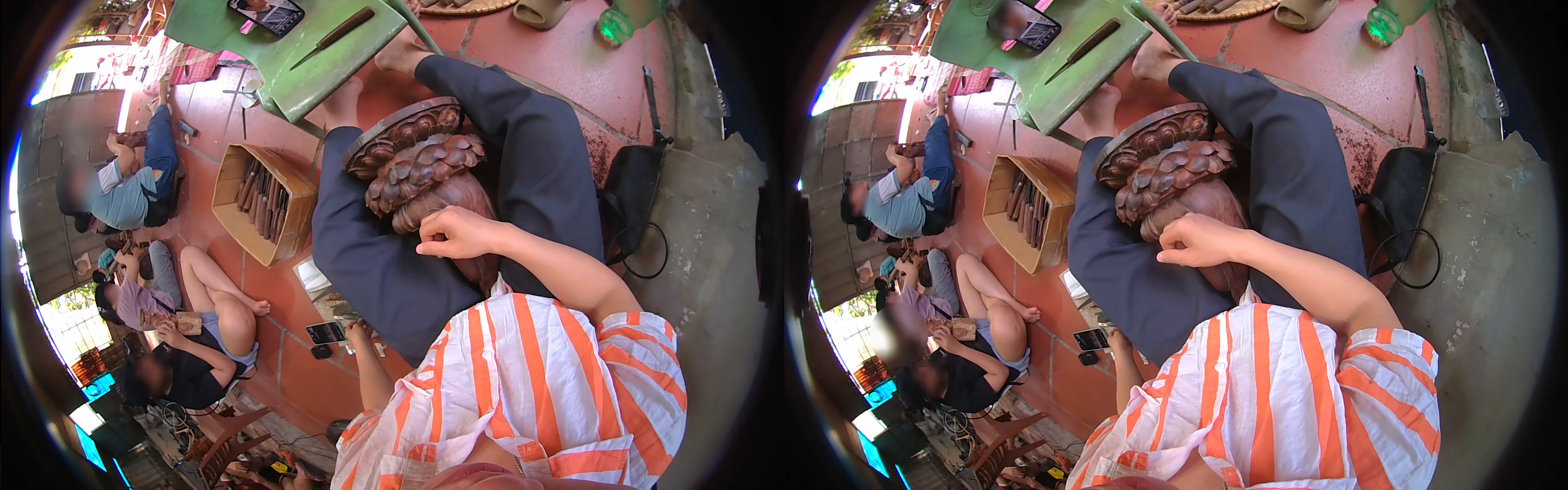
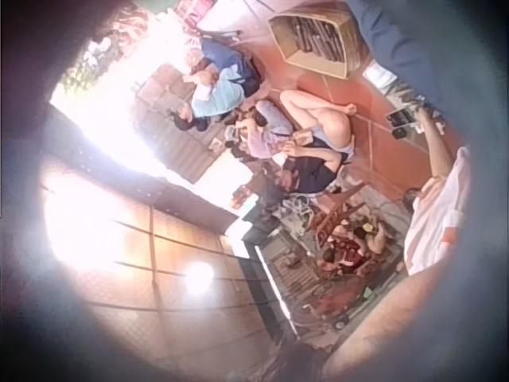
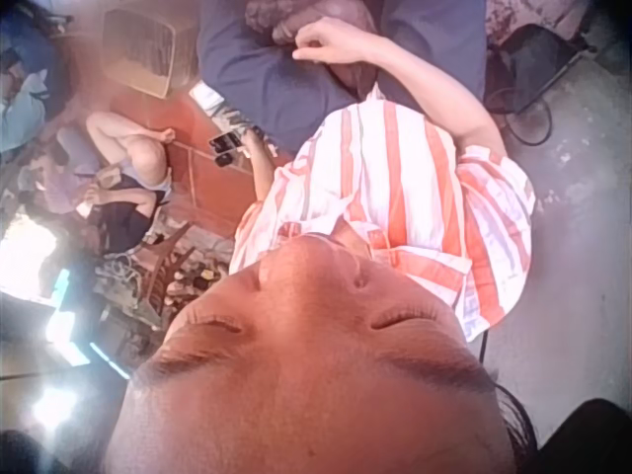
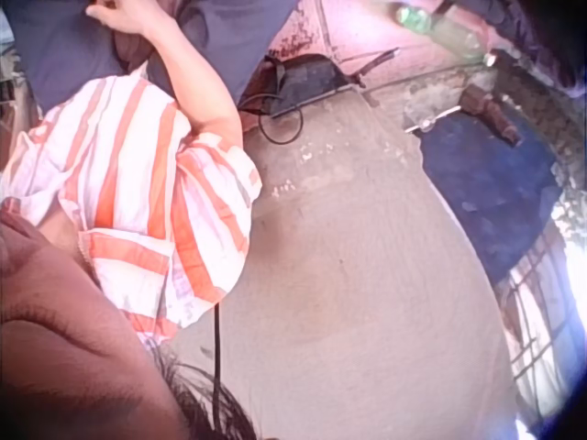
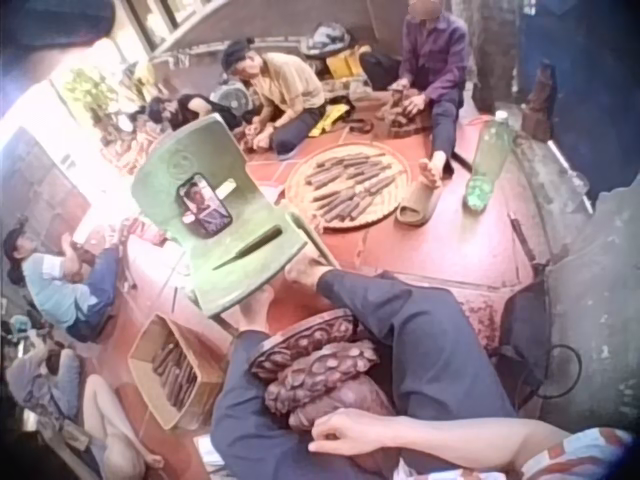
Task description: The person carves a dark wooden object with a small knife while sitting on the floor. They hold the object on their lap and use the knife to shape and refine its surface details.
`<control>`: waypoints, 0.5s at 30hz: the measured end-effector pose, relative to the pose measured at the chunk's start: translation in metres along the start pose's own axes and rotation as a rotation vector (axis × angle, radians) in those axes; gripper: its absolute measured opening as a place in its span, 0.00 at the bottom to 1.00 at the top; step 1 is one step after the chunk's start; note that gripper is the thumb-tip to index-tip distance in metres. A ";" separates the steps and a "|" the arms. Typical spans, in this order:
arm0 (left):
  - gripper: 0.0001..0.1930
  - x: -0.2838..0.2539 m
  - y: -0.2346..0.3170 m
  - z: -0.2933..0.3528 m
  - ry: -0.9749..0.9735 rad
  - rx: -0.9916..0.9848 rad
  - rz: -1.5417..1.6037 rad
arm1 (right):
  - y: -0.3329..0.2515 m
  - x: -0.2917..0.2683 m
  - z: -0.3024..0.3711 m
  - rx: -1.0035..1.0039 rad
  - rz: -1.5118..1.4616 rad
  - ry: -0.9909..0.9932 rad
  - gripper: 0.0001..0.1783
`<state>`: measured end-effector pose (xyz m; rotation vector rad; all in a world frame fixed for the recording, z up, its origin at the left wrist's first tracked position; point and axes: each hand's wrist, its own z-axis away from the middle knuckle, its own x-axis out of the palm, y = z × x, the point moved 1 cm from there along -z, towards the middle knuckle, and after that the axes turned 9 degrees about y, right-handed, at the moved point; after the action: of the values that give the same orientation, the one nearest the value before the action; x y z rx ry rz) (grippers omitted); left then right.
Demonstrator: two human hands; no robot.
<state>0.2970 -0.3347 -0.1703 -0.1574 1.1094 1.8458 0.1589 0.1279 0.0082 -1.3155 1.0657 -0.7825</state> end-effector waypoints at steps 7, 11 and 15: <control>0.07 0.001 0.001 0.006 0.042 -0.001 -0.006 | 0.001 0.000 0.000 0.017 -0.031 0.029 0.16; 0.07 -0.002 -0.003 0.002 0.054 0.016 -0.003 | -0.002 0.000 0.000 0.027 -0.037 0.029 0.16; 0.08 -0.001 -0.008 -0.006 0.032 0.010 0.038 | -0.002 -0.001 0.000 0.035 -0.019 0.008 0.15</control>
<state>0.3013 -0.3383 -0.1780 -0.1622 1.1505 1.8770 0.1586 0.1287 0.0100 -1.2949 1.0427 -0.8174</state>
